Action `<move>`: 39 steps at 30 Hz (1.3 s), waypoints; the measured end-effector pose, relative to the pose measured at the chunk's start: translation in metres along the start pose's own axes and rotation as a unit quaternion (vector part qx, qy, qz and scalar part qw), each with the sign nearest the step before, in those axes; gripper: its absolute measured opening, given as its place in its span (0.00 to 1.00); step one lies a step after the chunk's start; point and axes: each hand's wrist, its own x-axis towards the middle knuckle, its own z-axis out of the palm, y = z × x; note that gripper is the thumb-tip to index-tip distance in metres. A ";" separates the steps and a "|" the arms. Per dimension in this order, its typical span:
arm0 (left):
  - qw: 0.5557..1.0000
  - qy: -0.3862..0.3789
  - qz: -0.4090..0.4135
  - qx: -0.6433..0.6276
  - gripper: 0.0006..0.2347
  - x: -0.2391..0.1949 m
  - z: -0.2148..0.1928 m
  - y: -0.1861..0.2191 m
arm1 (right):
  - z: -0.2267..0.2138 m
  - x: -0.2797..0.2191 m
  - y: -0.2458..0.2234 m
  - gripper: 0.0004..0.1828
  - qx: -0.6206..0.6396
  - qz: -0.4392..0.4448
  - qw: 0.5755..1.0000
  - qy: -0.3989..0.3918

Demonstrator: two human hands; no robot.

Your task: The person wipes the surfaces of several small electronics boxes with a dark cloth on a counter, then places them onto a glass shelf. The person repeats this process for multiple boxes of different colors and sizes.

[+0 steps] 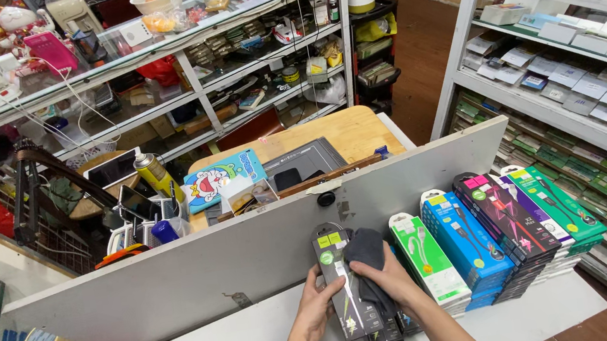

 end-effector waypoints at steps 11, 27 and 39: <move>0.995 0.072 0.058 -0.044 0.24 0.001 0.015 -0.006 | -0.001 -0.016 0.007 0.51 0.014 0.075 0.997 -0.029; 0.950 -0.082 -0.007 -0.302 0.18 -0.024 -0.023 0.013 | -0.021 -0.011 0.002 0.46 0.075 0.039 0.996 -0.017; 0.896 0.086 0.315 0.301 0.11 -0.037 0.017 0.005 | 0.010 -0.004 -0.023 0.42 0.175 -0.059 0.982 0.027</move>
